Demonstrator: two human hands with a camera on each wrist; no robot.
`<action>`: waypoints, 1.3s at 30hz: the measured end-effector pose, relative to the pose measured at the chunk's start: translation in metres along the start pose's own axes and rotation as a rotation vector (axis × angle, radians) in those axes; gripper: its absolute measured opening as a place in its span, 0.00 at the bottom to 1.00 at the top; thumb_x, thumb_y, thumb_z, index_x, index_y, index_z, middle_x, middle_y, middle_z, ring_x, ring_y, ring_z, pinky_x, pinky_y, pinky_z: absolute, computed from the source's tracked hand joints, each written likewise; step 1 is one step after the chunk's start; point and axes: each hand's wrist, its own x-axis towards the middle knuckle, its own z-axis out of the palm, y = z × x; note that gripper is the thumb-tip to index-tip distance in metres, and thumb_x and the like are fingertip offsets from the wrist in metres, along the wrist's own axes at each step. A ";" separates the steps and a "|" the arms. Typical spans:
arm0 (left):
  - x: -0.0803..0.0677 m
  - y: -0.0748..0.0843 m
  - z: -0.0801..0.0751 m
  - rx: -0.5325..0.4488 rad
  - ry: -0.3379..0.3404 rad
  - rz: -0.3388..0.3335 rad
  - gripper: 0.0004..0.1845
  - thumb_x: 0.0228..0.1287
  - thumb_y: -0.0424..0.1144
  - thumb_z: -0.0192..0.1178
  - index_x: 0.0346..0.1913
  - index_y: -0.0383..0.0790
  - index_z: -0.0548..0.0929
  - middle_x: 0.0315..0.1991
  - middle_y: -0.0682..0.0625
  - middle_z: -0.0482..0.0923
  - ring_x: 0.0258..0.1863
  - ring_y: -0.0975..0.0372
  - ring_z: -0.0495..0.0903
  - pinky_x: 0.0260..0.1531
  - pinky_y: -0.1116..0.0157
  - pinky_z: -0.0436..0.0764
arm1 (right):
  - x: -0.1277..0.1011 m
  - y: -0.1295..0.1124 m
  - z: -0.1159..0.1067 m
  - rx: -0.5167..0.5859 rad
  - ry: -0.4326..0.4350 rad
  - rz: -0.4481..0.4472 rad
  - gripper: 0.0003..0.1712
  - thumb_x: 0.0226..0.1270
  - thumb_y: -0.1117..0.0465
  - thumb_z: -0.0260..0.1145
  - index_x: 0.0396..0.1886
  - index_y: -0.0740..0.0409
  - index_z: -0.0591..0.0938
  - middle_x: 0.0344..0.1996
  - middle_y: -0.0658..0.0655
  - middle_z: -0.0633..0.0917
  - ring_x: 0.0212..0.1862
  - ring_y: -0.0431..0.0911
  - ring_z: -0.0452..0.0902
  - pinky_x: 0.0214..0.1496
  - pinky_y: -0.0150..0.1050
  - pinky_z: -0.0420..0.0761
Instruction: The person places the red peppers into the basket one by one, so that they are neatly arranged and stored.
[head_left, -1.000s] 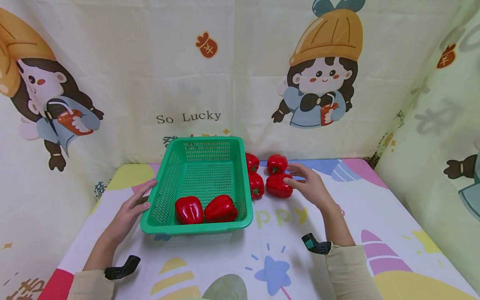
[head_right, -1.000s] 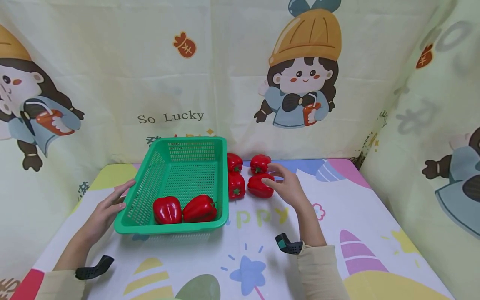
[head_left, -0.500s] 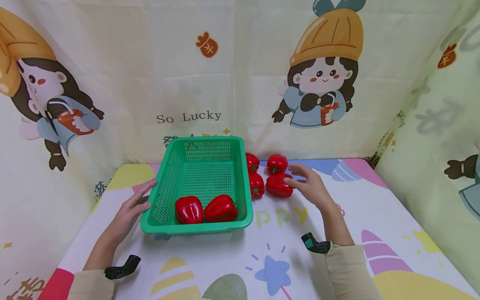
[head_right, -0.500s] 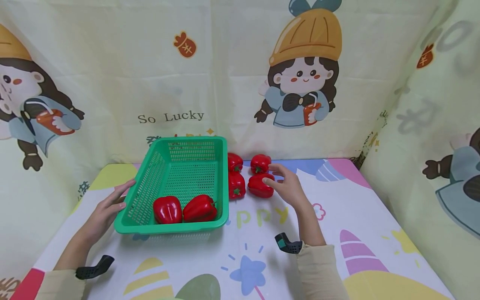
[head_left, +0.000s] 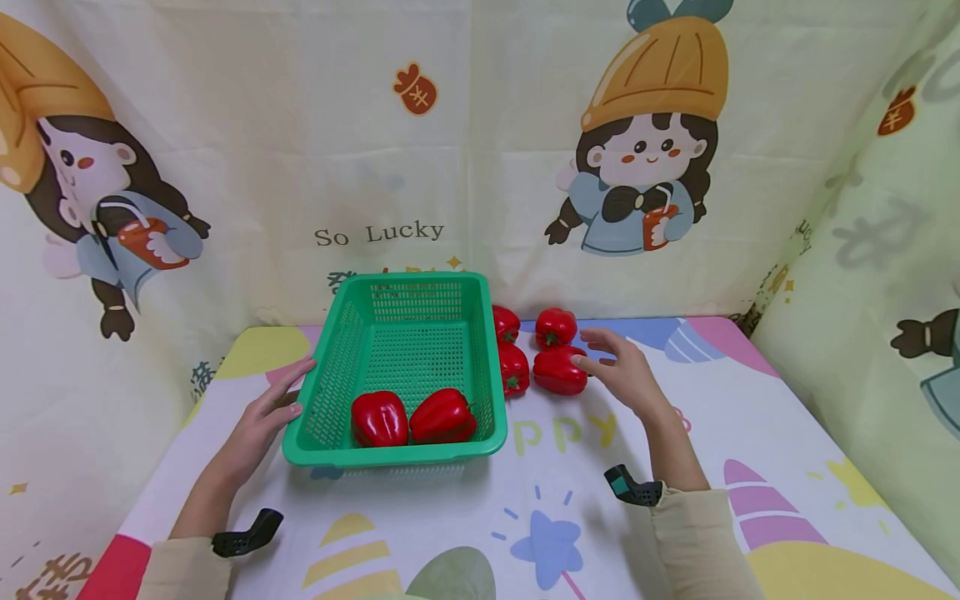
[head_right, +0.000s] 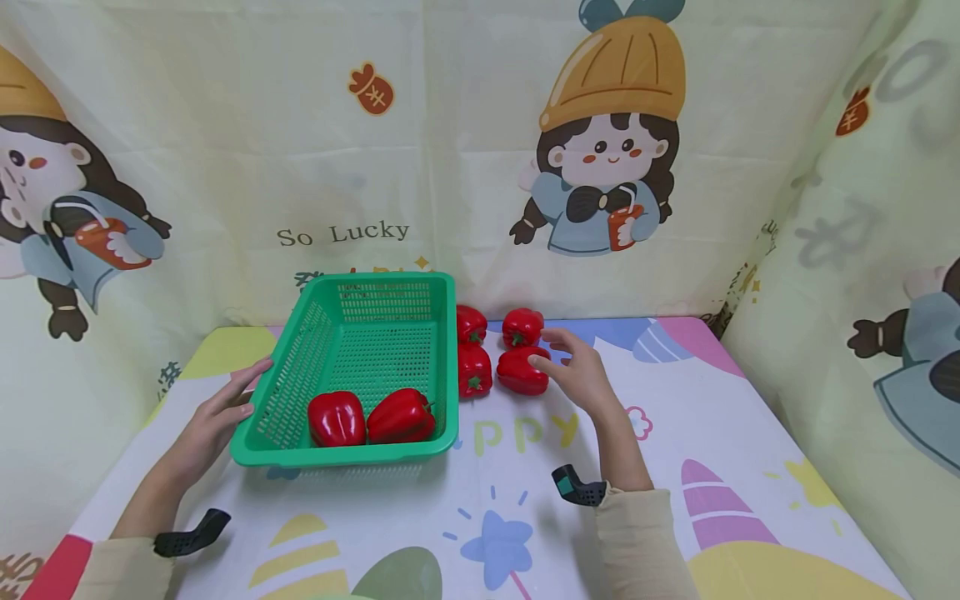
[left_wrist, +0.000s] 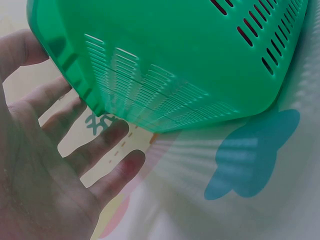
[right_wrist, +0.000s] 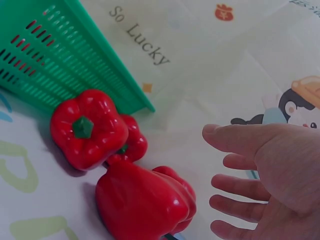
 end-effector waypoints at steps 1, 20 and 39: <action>0.000 0.000 0.000 -0.001 0.001 -0.001 0.28 0.76 0.44 0.42 0.76 0.54 0.55 0.78 0.58 0.48 0.60 0.75 0.60 0.58 0.28 0.56 | 0.000 0.000 0.000 0.003 0.001 0.001 0.35 0.63 0.50 0.68 0.67 0.52 0.69 0.66 0.61 0.72 0.67 0.60 0.67 0.66 0.56 0.70; 0.000 0.000 0.000 0.000 0.004 0.001 0.28 0.75 0.44 0.43 0.76 0.54 0.55 0.78 0.57 0.48 0.66 0.63 0.61 0.58 0.28 0.57 | 0.002 0.006 0.003 0.012 0.003 -0.003 0.35 0.63 0.50 0.68 0.67 0.53 0.69 0.66 0.61 0.72 0.67 0.59 0.66 0.66 0.55 0.70; 0.001 0.000 0.000 0.003 0.001 -0.006 0.28 0.75 0.44 0.43 0.76 0.54 0.55 0.78 0.57 0.48 0.62 0.73 0.60 0.58 0.28 0.56 | 0.003 0.012 0.005 0.006 0.005 0.037 0.35 0.62 0.53 0.69 0.68 0.53 0.69 0.66 0.61 0.72 0.68 0.60 0.66 0.65 0.56 0.71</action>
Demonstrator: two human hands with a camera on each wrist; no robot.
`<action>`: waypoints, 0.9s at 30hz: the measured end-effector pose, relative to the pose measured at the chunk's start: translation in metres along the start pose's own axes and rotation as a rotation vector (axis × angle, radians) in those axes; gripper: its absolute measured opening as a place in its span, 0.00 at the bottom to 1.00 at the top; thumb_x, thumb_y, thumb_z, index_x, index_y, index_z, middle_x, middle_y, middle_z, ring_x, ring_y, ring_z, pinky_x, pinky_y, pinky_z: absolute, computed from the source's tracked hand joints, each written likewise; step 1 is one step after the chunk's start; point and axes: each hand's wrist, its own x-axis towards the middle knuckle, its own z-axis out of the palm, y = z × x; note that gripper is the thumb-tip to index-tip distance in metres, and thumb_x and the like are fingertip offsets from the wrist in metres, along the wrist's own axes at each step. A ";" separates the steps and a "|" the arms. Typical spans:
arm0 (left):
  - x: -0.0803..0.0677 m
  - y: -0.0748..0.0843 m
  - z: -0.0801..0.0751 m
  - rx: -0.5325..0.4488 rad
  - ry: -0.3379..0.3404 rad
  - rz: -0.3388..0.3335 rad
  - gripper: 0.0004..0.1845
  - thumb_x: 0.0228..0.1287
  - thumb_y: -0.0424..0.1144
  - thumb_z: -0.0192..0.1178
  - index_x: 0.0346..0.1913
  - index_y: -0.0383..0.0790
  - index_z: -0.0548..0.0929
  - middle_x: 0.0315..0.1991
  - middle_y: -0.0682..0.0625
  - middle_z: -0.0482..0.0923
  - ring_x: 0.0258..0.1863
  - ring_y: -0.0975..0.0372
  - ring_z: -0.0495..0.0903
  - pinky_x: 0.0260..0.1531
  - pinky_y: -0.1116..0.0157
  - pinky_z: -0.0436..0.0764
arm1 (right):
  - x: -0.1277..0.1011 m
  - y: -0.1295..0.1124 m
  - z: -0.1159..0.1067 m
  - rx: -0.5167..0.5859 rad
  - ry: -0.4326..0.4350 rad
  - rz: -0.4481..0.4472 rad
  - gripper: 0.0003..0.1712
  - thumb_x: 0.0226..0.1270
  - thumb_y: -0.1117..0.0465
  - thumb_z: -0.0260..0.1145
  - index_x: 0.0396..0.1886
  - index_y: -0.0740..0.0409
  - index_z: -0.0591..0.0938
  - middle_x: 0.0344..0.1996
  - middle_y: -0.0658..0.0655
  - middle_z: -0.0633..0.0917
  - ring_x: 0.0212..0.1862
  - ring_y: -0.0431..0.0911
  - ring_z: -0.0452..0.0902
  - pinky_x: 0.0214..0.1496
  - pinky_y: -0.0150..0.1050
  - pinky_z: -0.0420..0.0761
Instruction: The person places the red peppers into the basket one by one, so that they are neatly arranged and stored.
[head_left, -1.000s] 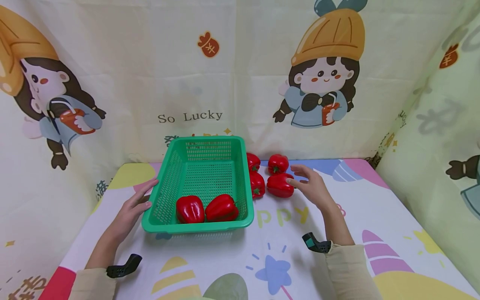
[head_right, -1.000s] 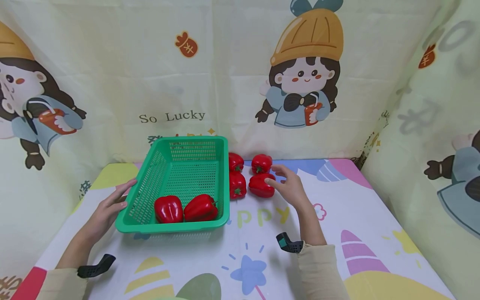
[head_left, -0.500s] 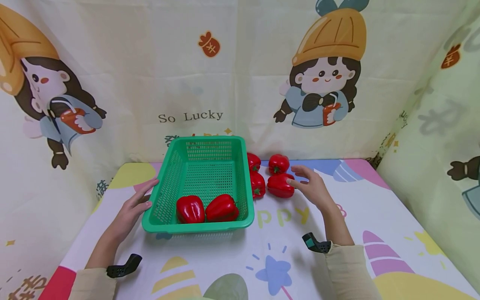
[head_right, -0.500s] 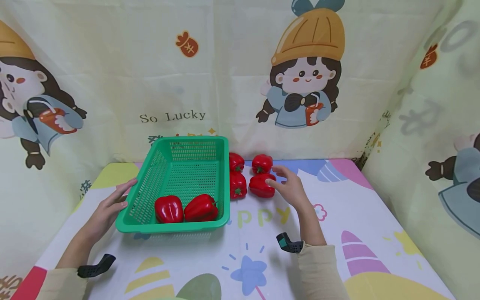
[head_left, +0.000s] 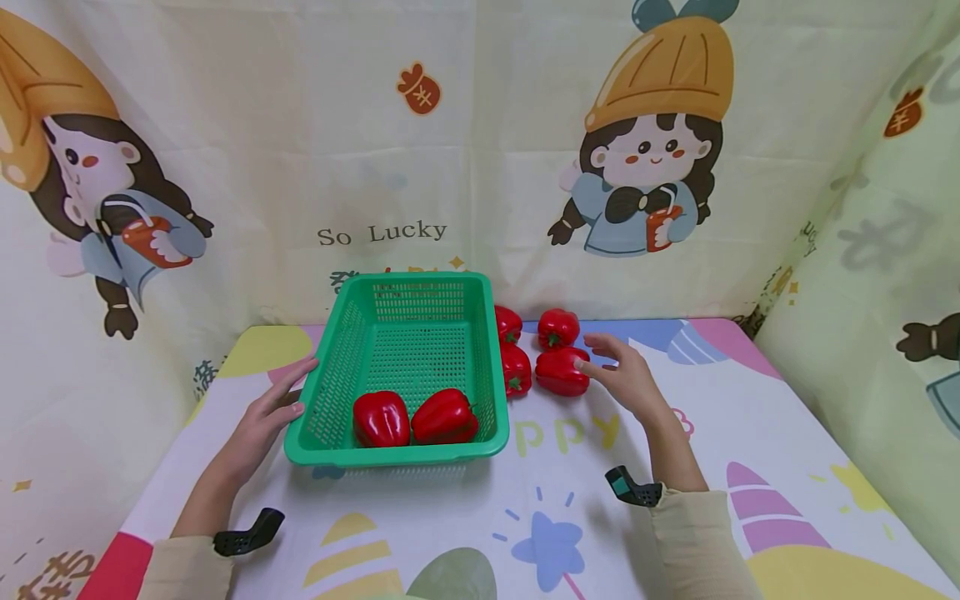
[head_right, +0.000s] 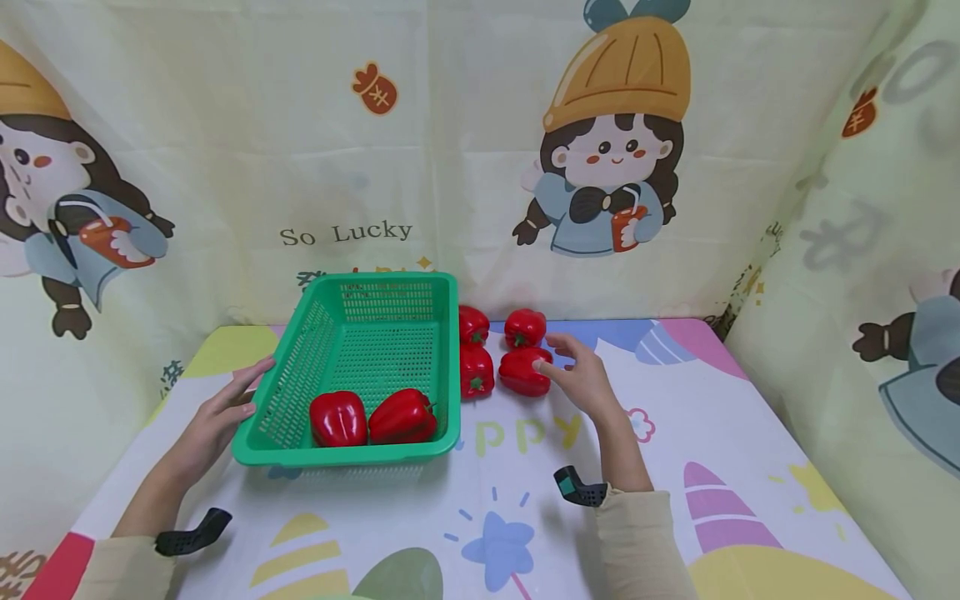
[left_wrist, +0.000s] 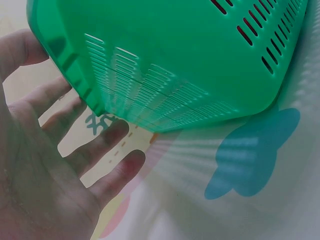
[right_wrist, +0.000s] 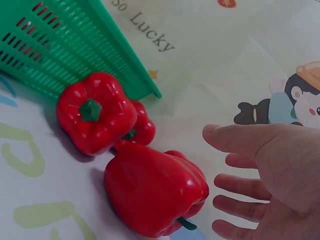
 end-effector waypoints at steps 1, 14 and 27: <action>0.000 0.000 0.000 0.000 0.001 0.000 0.28 0.75 0.44 0.43 0.76 0.54 0.55 0.78 0.57 0.48 0.61 0.74 0.60 0.58 0.28 0.56 | 0.000 0.000 0.000 -0.001 0.000 0.001 0.36 0.62 0.53 0.69 0.68 0.53 0.69 0.66 0.61 0.72 0.68 0.60 0.66 0.65 0.56 0.71; 0.000 0.002 0.000 -0.006 0.001 0.010 0.28 0.75 0.43 0.42 0.76 0.53 0.56 0.78 0.54 0.48 0.60 0.77 0.60 0.58 0.27 0.55 | 0.003 0.010 0.001 0.007 -0.014 0.013 0.35 0.62 0.53 0.69 0.68 0.52 0.68 0.67 0.61 0.71 0.68 0.60 0.66 0.65 0.56 0.71; -0.001 0.002 0.001 -0.003 0.003 0.012 0.29 0.75 0.43 0.42 0.76 0.53 0.55 0.78 0.54 0.48 0.59 0.78 0.60 0.58 0.28 0.57 | 0.006 0.018 0.005 0.018 -0.028 0.026 0.35 0.63 0.52 0.68 0.68 0.54 0.69 0.66 0.61 0.71 0.67 0.60 0.66 0.64 0.56 0.72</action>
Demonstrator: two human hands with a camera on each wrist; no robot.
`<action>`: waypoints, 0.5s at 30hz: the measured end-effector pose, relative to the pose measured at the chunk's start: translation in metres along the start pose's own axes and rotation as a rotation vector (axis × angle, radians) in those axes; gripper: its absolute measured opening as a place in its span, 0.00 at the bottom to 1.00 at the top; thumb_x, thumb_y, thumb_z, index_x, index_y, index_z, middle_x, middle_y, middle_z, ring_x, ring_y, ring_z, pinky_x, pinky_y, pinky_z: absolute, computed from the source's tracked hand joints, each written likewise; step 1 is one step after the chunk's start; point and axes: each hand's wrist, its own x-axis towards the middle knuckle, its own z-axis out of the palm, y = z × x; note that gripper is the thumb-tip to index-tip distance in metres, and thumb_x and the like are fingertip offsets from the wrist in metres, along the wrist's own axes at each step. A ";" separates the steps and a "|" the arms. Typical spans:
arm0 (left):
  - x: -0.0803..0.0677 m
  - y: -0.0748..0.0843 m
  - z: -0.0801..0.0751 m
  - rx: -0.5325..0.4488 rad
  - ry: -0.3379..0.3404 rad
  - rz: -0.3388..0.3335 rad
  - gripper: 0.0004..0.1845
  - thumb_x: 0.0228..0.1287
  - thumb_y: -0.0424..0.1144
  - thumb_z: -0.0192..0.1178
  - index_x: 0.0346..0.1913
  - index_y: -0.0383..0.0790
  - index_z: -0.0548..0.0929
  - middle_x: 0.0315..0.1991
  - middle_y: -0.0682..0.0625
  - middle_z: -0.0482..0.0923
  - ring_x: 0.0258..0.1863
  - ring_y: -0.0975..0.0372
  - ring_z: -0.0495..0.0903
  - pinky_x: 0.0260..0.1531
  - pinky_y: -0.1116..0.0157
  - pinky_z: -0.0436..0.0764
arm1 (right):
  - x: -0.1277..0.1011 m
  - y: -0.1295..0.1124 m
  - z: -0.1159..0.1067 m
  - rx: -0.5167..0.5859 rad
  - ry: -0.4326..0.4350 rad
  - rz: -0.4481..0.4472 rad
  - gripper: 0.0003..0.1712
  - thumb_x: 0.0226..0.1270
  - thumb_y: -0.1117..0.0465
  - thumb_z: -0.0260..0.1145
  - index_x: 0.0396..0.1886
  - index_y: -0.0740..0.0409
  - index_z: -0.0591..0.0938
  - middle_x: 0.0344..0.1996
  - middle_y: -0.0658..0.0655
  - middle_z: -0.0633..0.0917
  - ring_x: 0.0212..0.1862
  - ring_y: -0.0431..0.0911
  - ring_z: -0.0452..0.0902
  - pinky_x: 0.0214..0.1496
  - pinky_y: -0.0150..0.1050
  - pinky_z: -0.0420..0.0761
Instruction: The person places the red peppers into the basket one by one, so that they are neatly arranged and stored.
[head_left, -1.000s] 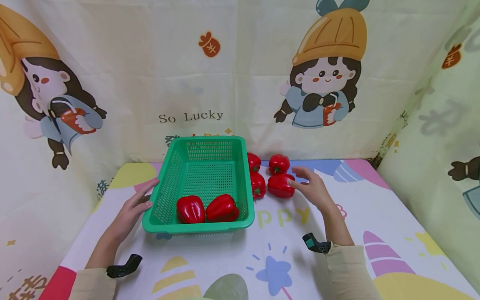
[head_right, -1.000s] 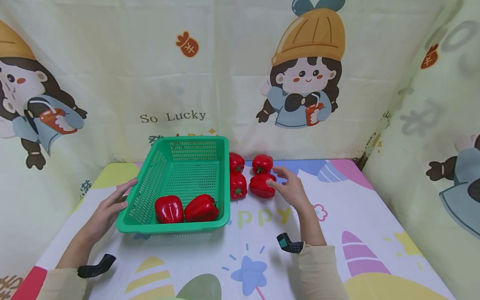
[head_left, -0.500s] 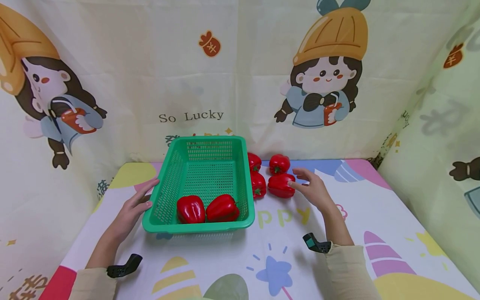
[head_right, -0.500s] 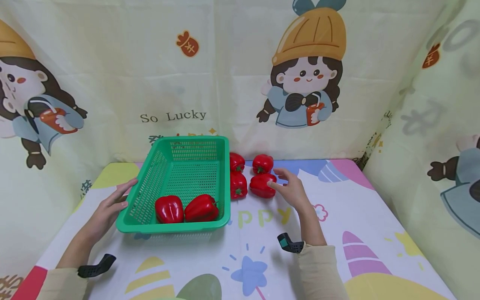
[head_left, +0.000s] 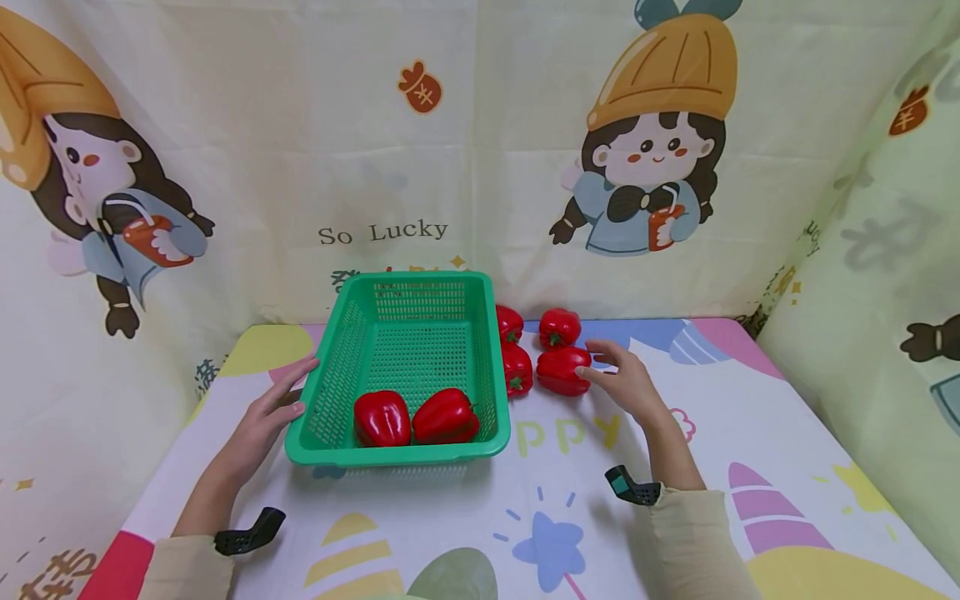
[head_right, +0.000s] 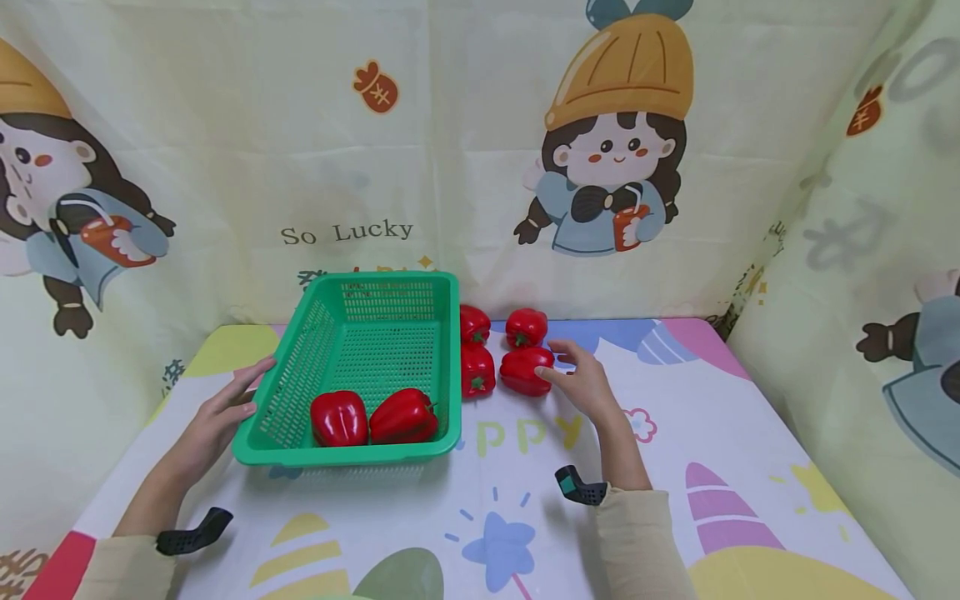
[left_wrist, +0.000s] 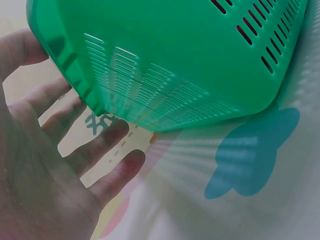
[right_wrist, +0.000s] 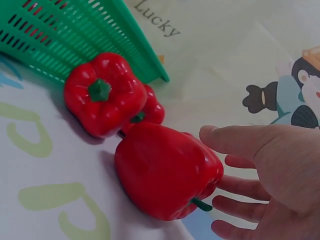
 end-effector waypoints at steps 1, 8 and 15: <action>0.000 0.000 0.000 0.001 0.001 0.000 0.29 0.75 0.43 0.43 0.76 0.53 0.55 0.78 0.53 0.48 0.59 0.78 0.60 0.58 0.28 0.57 | 0.000 0.000 0.000 0.002 -0.001 0.000 0.35 0.63 0.52 0.68 0.68 0.54 0.69 0.66 0.61 0.72 0.67 0.60 0.66 0.64 0.55 0.72; 0.000 -0.001 0.000 0.000 0.000 -0.006 0.29 0.75 0.43 0.43 0.76 0.53 0.55 0.78 0.54 0.48 0.60 0.77 0.60 0.59 0.28 0.57 | 0.001 0.003 0.002 -0.004 -0.006 0.002 0.35 0.62 0.52 0.68 0.68 0.53 0.69 0.66 0.62 0.72 0.67 0.60 0.67 0.62 0.55 0.75; 0.001 -0.002 -0.001 -0.003 -0.001 -0.003 0.28 0.75 0.43 0.42 0.76 0.54 0.55 0.78 0.55 0.48 0.60 0.77 0.60 0.59 0.28 0.57 | 0.002 0.006 0.004 0.003 -0.015 0.016 0.37 0.62 0.50 0.68 0.69 0.54 0.68 0.66 0.63 0.71 0.67 0.61 0.66 0.60 0.55 0.76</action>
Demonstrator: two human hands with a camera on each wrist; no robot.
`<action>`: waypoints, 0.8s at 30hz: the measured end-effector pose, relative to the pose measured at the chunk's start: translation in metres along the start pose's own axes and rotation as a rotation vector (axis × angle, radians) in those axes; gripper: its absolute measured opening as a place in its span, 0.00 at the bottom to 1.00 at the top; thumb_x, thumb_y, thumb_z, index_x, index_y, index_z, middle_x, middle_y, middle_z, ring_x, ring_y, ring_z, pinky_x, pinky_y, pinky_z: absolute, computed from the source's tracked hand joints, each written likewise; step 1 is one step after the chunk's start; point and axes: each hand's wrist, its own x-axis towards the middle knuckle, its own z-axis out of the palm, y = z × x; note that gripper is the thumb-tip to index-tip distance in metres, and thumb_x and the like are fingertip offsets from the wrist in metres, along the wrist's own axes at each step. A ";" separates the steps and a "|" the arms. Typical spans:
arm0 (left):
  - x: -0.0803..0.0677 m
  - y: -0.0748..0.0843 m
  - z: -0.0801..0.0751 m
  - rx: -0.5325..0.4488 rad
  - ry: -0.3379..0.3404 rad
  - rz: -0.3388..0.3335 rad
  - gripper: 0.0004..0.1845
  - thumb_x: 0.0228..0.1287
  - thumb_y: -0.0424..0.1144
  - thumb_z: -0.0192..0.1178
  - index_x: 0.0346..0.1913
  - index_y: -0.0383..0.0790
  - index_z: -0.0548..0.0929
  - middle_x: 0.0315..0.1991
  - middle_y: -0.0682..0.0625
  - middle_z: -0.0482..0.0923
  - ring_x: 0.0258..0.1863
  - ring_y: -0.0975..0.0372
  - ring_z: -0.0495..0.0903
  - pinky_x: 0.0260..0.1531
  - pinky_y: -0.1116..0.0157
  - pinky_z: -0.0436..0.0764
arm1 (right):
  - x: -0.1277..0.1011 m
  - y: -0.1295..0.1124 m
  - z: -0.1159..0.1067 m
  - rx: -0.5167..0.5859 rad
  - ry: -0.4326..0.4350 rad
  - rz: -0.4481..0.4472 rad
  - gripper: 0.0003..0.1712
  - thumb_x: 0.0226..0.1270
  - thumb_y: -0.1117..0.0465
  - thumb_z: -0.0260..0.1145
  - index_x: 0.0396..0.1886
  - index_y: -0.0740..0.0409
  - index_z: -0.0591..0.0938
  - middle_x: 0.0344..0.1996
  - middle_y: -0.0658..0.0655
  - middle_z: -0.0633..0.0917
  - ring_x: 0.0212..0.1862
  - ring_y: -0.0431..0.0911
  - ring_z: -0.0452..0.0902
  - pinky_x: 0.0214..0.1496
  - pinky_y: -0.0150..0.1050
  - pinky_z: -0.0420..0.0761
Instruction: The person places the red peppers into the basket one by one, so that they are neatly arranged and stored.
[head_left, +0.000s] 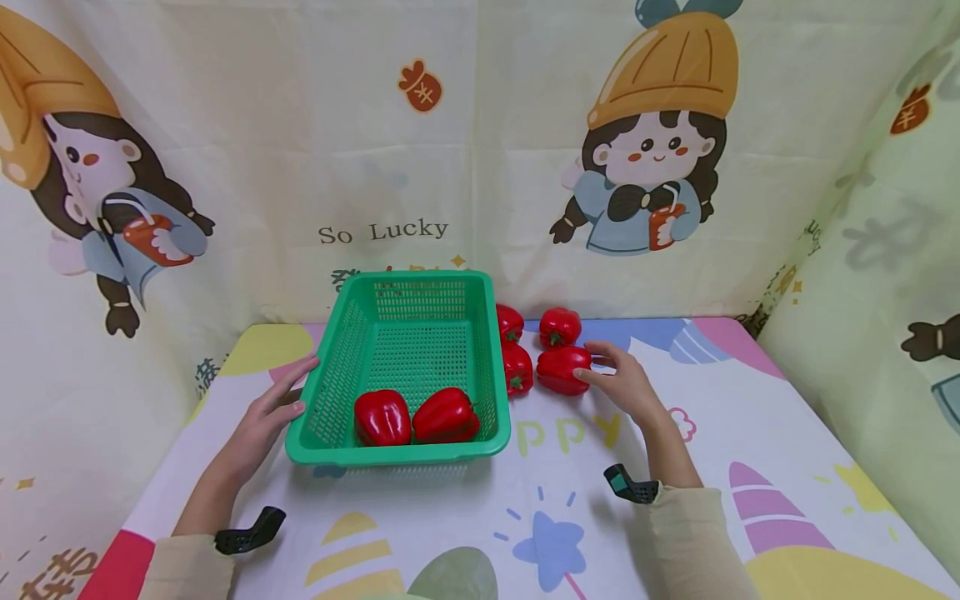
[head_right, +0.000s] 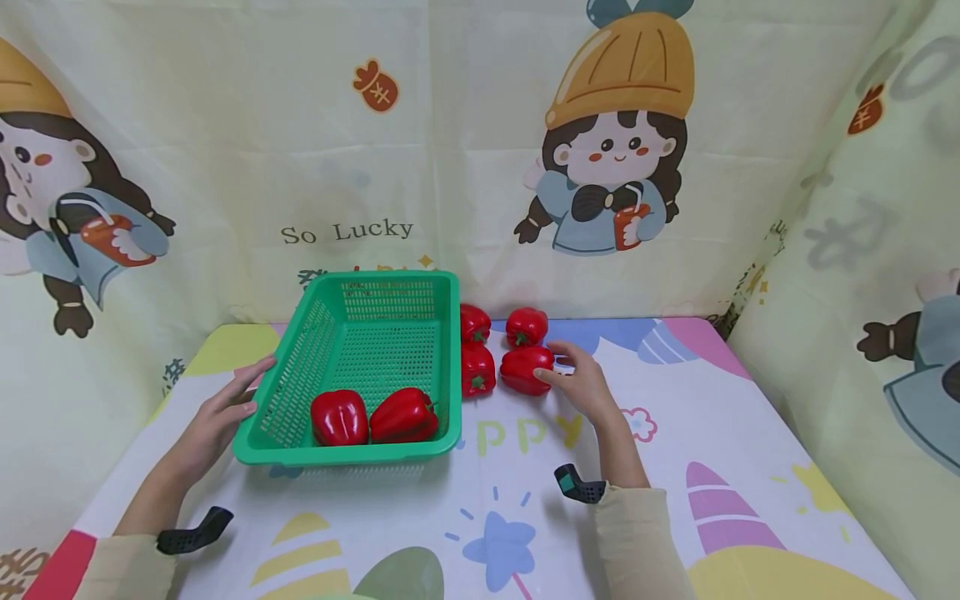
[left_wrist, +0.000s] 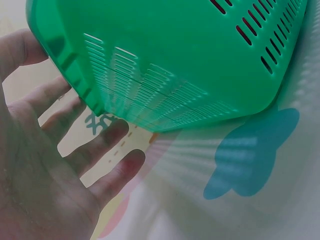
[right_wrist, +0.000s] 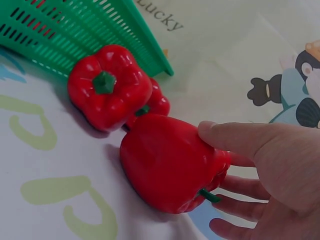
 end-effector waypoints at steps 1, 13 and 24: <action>0.000 0.000 0.000 0.000 0.000 0.000 0.28 0.75 0.43 0.42 0.76 0.54 0.55 0.78 0.55 0.48 0.60 0.77 0.60 0.59 0.29 0.57 | 0.000 0.000 0.000 0.002 -0.003 0.000 0.38 0.62 0.50 0.68 0.69 0.54 0.67 0.66 0.63 0.71 0.67 0.61 0.65 0.61 0.56 0.75; 0.000 0.000 0.000 -0.002 -0.004 0.003 0.28 0.76 0.44 0.41 0.76 0.54 0.55 0.78 0.56 0.48 0.61 0.76 0.60 0.59 0.30 0.58 | 0.003 0.002 0.004 0.029 -0.032 0.032 0.44 0.60 0.48 0.70 0.72 0.52 0.63 0.69 0.62 0.67 0.70 0.61 0.61 0.61 0.56 0.75; 0.000 -0.001 0.000 -0.005 0.000 -0.009 0.28 0.76 0.44 0.42 0.76 0.55 0.55 0.78 0.57 0.47 0.62 0.75 0.59 0.59 0.29 0.57 | 0.002 0.001 0.006 0.048 -0.040 0.027 0.43 0.61 0.51 0.70 0.73 0.52 0.62 0.70 0.63 0.66 0.69 0.62 0.61 0.62 0.57 0.74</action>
